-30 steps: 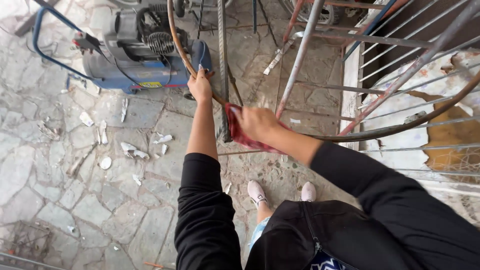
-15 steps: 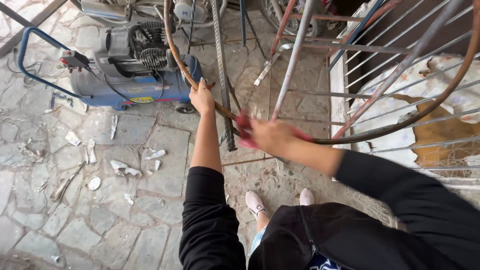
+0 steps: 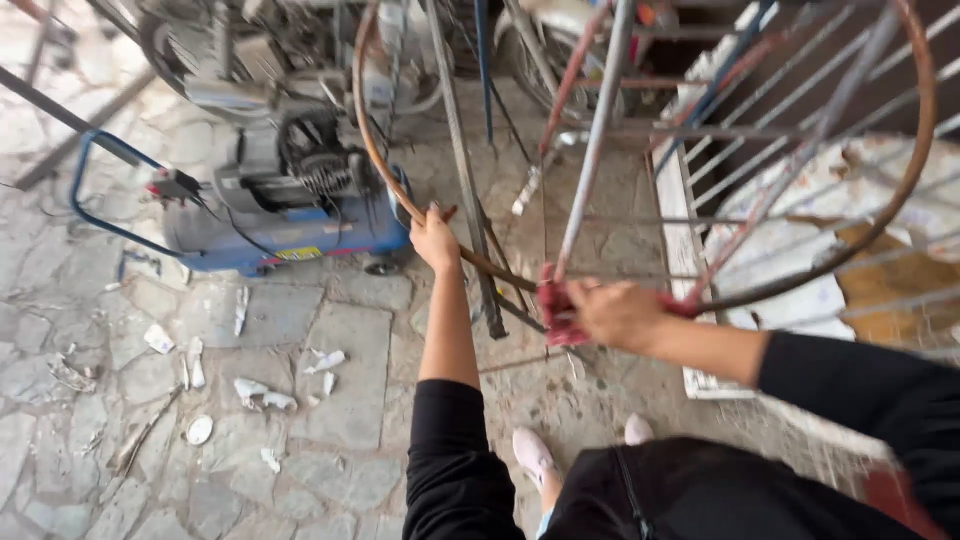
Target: Sanding a circular metal ring with sandpaper and wiping it clean with a cloth in a workshop environment.
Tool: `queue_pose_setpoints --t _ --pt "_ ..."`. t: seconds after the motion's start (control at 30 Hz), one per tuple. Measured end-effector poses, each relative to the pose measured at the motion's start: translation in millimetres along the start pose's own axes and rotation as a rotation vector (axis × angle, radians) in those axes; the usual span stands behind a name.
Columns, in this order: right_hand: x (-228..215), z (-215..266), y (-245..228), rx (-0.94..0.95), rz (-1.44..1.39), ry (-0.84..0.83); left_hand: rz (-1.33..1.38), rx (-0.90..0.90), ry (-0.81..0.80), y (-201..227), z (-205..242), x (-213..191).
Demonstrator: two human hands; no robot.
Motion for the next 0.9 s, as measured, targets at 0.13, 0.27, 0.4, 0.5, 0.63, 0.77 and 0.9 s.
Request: queue_pose_setpoints --t 0.13,0.27,0.4,0.5,0.63,0.77,0.9 --pt "-23.3 -69.7 -7.3 0.180 -0.461 -0.102 -0.031 -0.020 -0.014 -6.3 -10.7 6.0" --pt "-73.1 17.9 17.7 0.113 -0.231 -0.047 -0.063 0.006 -0.014 -15.0 -22.6 16.0" --pt "1.0 156.9 176.2 0.463 -0.082 -0.182 -0.037 -0.074 -0.071 23.4 11.3 5.1" --pt "46.2 237.7 294.6 0.655 0.124 -0.301 -0.057 -0.113 -0.080 10.8 4.5 23.7" --pt "52.1 231.5 281.1 0.857 0.118 -0.815 -0.110 -0.088 -0.082 10.3 4.6 29.2" --pt "-16.5 90.1 128.7 0.761 -0.081 -0.821 -0.061 -0.149 -0.121 33.2 22.9 12.7" --pt "21.0 -15.7 65.3 0.693 -0.560 -0.770 -0.131 -0.093 -0.077 27.8 9.1 29.6"
Point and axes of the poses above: each hand's wrist, its own z-axis away from the middle knuckle, its own x-axis out of the palm, y = z × x, the point moved 10 cm from there along -z, towards the middle knuckle
